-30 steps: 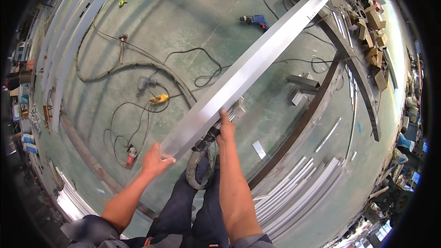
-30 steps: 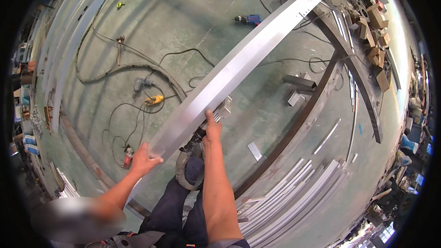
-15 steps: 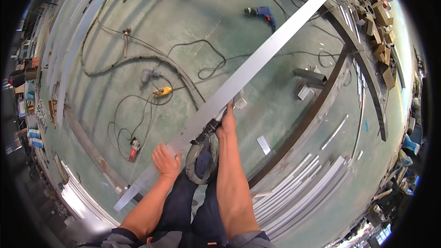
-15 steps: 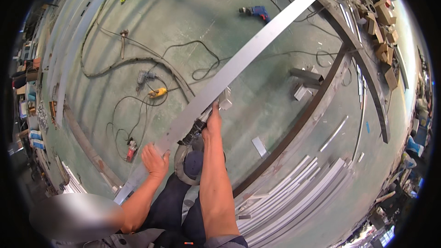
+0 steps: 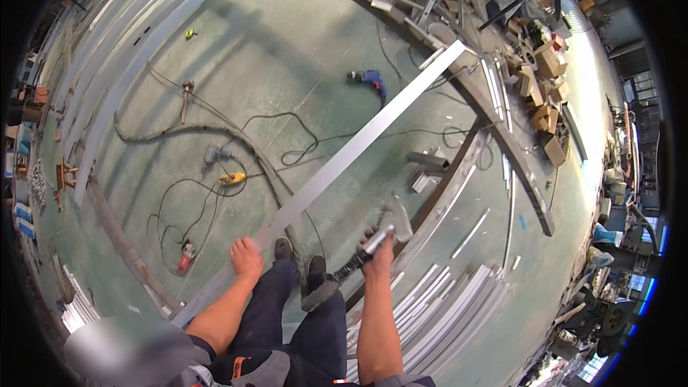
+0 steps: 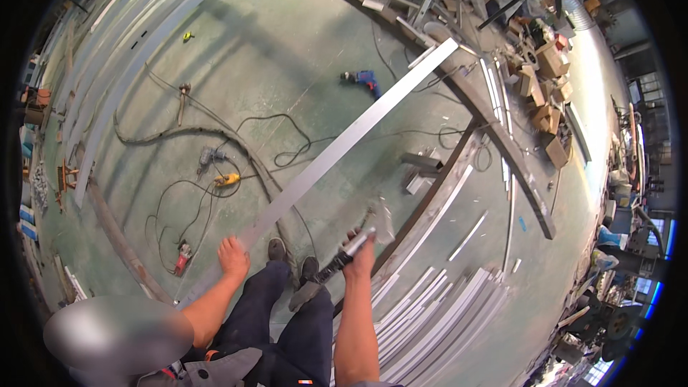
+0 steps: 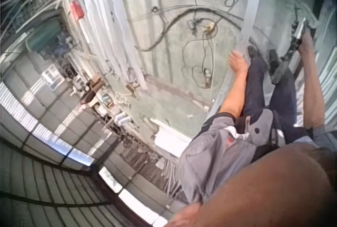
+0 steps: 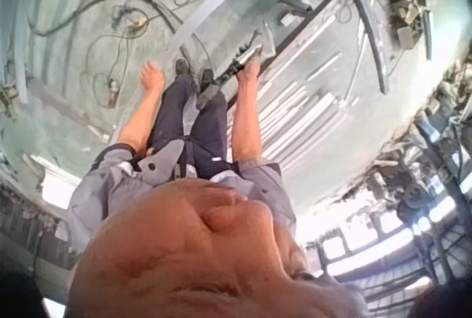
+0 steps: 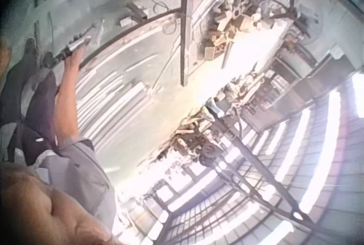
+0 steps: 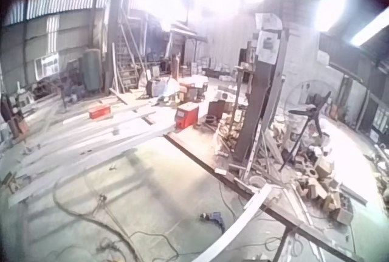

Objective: The person sits on the floor and uses a welding torch to join metal frame components. They align parts, weld seams, and reposition the frame to access different joints.

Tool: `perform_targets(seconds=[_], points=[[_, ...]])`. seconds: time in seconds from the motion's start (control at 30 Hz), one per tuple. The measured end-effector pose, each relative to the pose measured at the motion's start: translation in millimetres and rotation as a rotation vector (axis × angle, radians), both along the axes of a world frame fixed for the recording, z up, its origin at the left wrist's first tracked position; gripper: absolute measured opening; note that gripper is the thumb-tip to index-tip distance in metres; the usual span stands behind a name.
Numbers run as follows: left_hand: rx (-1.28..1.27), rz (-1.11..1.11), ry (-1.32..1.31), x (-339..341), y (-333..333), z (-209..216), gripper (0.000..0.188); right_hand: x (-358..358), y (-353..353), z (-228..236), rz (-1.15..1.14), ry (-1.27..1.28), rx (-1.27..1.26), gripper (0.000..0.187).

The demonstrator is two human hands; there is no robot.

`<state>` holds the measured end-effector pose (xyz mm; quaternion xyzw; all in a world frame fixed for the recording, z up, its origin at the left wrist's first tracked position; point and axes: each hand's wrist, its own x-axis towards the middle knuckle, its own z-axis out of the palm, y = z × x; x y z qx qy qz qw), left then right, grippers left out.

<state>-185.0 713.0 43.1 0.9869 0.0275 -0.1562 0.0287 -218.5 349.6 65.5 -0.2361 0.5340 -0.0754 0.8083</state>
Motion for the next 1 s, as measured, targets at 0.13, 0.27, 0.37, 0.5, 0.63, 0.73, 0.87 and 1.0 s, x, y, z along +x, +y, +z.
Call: perform_targets(seconds=[0.13, 0.27, 0.37, 0.5, 0.63, 0.73, 0.87, 1.0], points=[[-0.115, 0.096, 0.275, 42, -28, 9, 0.067, -20, -62, 102, -0.113, -0.134, -0.081, 0.062], [-0.219, -0.073, 0.317, 115, -117, 16, 0.064, -7, -106, 180, -0.136, -0.183, -0.178, 0.066], [-0.249, -0.124, 0.293, 176, -211, 12, 0.063, 9, -140, 190, -0.097, -0.226, -0.248, 0.069], [-0.301, -0.158, 0.201, 267, -355, 11, 0.062, 61, -201, 159, -0.036, -0.294, -0.223, 0.073], [-0.336, -0.159, 0.048, 345, -485, 7, 0.07, 126, -285, 126, 0.014, -0.246, -0.18, 0.079], [-0.274, -0.105, 0.033, 376, -540, 10, 0.072, 158, -343, 133, 0.008, -0.257, -0.127, 0.08], [-0.143, -0.108, 0.016, 378, -554, 0, 0.068, 191, -409, 152, -0.023, -0.203, -0.128, 0.081], [-0.121, -0.131, -0.048, 373, -553, -1, 0.066, 231, -463, 187, -0.082, -0.248, -0.144, 0.08]])
